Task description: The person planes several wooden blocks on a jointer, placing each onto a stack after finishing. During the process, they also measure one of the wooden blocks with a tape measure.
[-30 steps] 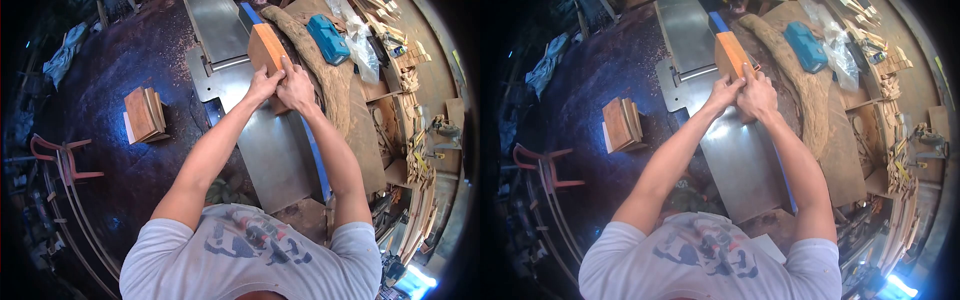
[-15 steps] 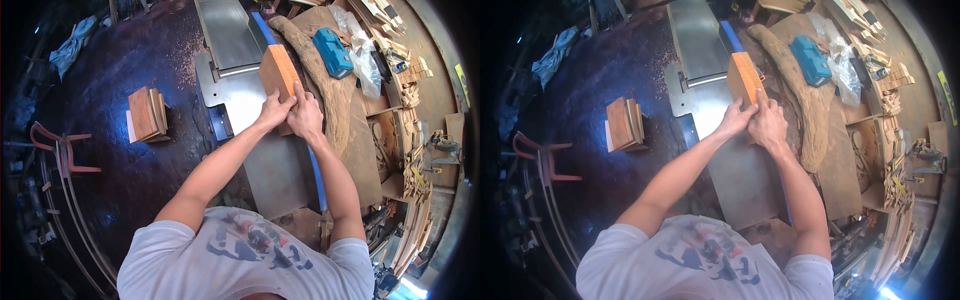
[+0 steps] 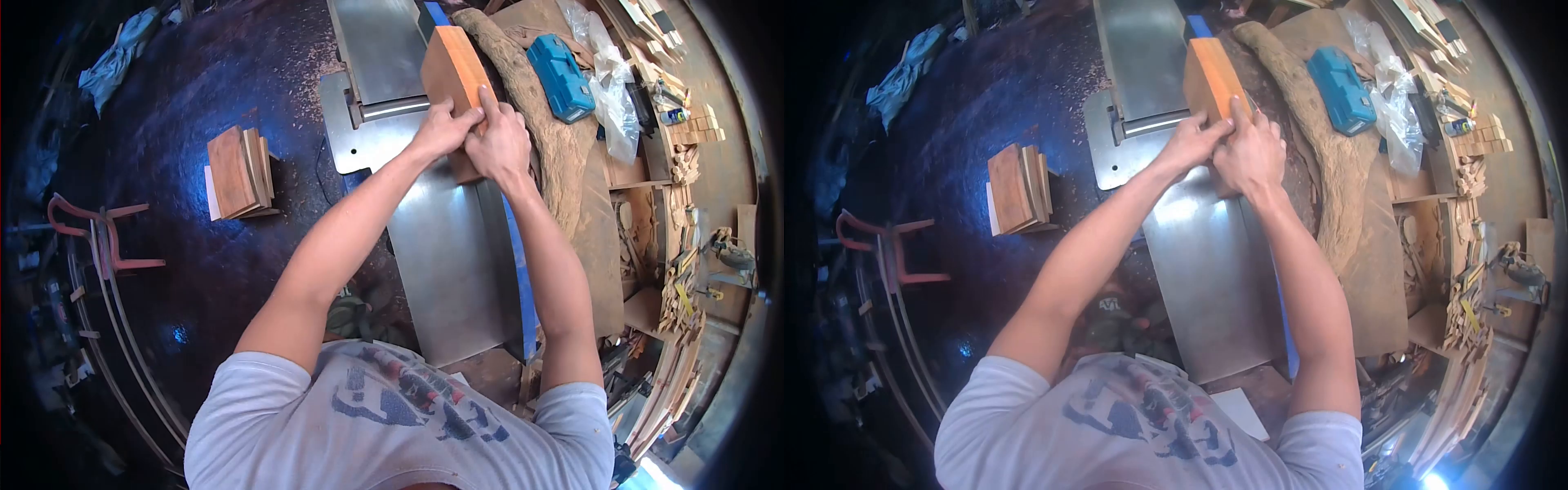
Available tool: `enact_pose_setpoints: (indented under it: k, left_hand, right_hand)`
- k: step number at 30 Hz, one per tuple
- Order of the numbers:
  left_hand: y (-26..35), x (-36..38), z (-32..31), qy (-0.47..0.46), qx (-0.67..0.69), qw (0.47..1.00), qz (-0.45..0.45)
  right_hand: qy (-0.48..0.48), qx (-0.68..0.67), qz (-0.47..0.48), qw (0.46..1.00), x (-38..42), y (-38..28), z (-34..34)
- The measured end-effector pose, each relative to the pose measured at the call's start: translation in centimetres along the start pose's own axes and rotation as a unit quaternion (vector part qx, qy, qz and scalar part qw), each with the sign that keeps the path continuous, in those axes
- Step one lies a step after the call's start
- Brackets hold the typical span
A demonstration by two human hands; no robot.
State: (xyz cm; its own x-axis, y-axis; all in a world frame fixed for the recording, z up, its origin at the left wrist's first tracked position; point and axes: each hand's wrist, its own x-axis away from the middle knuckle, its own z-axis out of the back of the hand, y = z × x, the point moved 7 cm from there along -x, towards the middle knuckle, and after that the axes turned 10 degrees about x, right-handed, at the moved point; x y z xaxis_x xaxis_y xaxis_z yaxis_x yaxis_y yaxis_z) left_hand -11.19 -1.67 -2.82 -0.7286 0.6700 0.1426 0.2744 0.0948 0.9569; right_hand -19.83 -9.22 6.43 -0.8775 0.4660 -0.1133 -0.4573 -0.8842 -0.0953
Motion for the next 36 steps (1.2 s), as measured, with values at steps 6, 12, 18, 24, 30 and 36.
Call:
enact_pose_setpoints:
  k: [6,12,18,24,30,36]
  left_hand:
    - [1.9,-4.5,2.5,-0.005,-0.069,0.996,0.049]
    - [3.0,-7.7,4.4,-0.035,-0.039,0.997,0.062]
    - [3.5,-9.8,5.7,-0.028,-0.028,0.996,0.081]
    - [4.4,-13.4,7.5,-0.029,-0.026,0.997,0.063]
    - [5.3,-15.4,8.5,-0.017,-0.015,0.999,0.032]
    - [5.7,-19.4,10.6,-0.019,-0.017,0.999,0.035]
  right_hand:
    - [0.018,0.028,0.003,0.999,-3.9,-1.2,-0.5]
    - [0.003,0.022,0.004,1.0,-7.6,-2.6,-0.6]
    - [0.005,0.028,0.009,1.0,-10.6,-3.2,-1.6]
    - [0.018,0.034,0.007,0.999,-14.5,-4.1,-2.3]
    - [0.01,0.033,0.012,0.999,-17.1,-5.1,-2.4]
    - [-0.016,0.039,0.004,0.999,-20.9,-6.3,-3.2]
